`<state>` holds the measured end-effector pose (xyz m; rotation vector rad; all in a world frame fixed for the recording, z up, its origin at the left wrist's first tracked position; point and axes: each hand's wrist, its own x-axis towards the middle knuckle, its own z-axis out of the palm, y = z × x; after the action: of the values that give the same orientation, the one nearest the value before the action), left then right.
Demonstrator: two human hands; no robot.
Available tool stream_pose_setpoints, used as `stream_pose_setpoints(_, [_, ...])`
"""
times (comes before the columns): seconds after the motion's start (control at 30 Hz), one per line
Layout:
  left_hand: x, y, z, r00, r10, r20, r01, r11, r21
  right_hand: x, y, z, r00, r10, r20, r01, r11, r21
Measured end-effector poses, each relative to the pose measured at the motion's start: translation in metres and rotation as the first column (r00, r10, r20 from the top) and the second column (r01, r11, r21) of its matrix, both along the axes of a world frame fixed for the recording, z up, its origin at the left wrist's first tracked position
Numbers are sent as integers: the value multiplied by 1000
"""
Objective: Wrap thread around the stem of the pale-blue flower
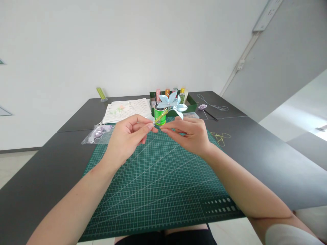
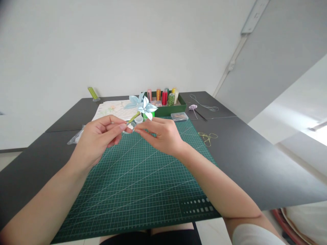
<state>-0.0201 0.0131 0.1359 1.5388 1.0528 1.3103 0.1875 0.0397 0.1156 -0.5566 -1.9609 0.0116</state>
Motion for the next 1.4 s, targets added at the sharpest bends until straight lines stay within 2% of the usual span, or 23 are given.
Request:
stream_pose_setpoints(0.1, [-2,0,0,999,-7,-41,7,1000,-5,4,-8,8,986,-105,131,83,983,163])
stream_pose_setpoints(0.23, [-4,2,-1,997,20,-72,-20,1000,10,9,-21,19,950,-197,242,92,919,383])
stream_pose_setpoints(0.33, [-3,0,1,987,32,-155,-33,999,-2,11,-30,27,936,-229,267,79,877,475])
stream_pose_setpoints(0.5, [2,-6,5,923,-49,-381,15,996,-90,15,-37,36,917,-270,294,70,834,547])
stream_pose_setpoints(0.7, [7,-16,3,838,-140,-527,111,990,-86,21,-34,39,905,-272,327,79,863,499])
stream_pose_setpoints(1.13, [7,-30,8,715,-179,-676,203,978,-45,31,-28,42,891,-207,403,66,939,337])
stream_pose_setpoints(1.27, [8,-34,11,692,-185,-697,200,978,-62,32,-24,42,916,-115,384,28,974,224])
stream_pose_setpoints(1.4, [7,-36,12,689,-207,-694,217,973,-75,33,-16,40,941,45,335,-60,998,33])
